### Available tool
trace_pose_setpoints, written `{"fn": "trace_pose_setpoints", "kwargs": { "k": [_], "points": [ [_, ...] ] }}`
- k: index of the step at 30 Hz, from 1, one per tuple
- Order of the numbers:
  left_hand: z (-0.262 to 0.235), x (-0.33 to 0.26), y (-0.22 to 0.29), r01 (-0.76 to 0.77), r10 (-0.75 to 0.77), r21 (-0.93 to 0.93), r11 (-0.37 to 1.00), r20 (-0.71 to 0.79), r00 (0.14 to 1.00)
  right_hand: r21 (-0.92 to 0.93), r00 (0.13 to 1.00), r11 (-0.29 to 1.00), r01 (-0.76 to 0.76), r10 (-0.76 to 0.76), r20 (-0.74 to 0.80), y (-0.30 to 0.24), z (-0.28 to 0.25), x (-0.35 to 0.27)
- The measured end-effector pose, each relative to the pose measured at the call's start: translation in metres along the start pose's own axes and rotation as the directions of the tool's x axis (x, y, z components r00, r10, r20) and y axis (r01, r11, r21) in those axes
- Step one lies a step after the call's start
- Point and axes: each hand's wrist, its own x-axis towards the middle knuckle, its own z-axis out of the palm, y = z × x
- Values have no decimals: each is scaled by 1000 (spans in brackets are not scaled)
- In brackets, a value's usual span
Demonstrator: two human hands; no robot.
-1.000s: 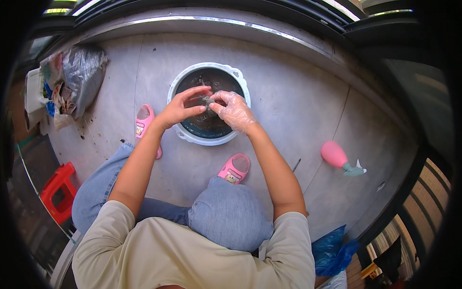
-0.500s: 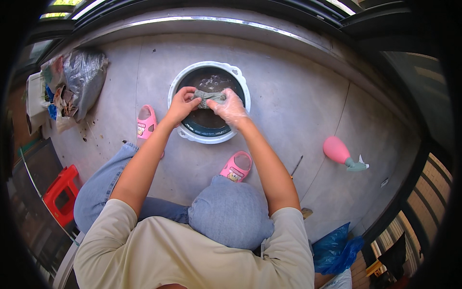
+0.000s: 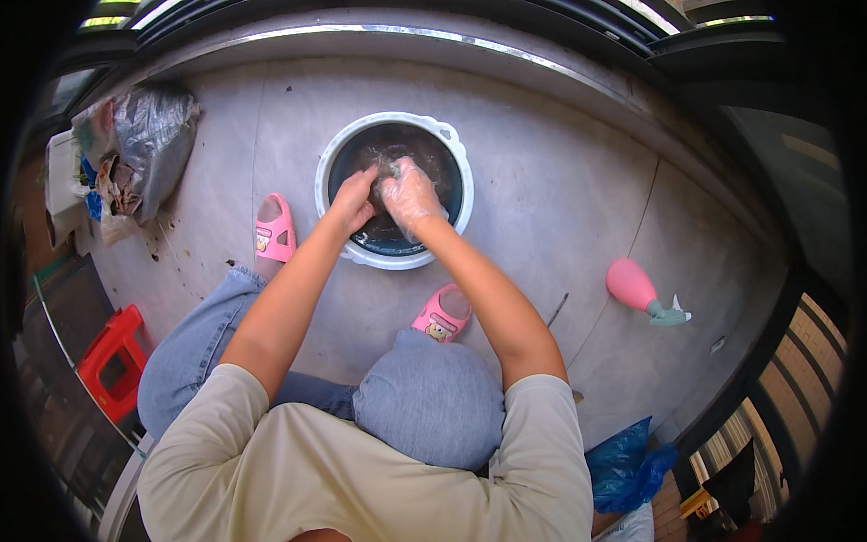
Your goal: The person sits on the balcony floor and cleans the metal window frame using a cloth and a screwdriver. They dip the cloth into a bucket of water, wipe the frame, and use the screwdriver to scrape debris from the grooves. The person repeats this process, occasionally rinsing the cloth in the bucket.
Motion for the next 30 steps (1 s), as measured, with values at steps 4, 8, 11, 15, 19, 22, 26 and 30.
{"fn": "trace_pose_setpoints", "kwargs": {
  "k": [4,8,11,15,19,22,26,30],
  "points": [
    [-12,15,1,240,-182,-81,967,436,881,-94,948,952,291,-300,-104,-31,15,-35],
    [-4,-5,-8,-172,139,68,983,343,929,-364,794,787,498,-582,-173,-12,16,-23],
    [13,-19,0,111,-117,50,993,141,983,-499,892,841,210,-373,-254,9,1,10],
    [3,-4,-5,-51,4,-278,959,-167,986,-359,952,921,151,-233,-197,7,5,10],
    [-6,-5,-7,52,-52,-3,999,-31,998,-509,969,844,168,-235,-70,14,22,4],
    [-4,-4,-14,54,-55,-13,998,-88,995,-525,983,831,182,-149,105,16,20,11],
    [-35,23,-24,220,-190,-322,921,120,974,-342,959,899,274,-230,163,-20,18,-19],
    [-25,14,-7,605,-183,-299,738,775,606,-433,821,745,507,-571,-21,-33,28,-49]
  ]
}}
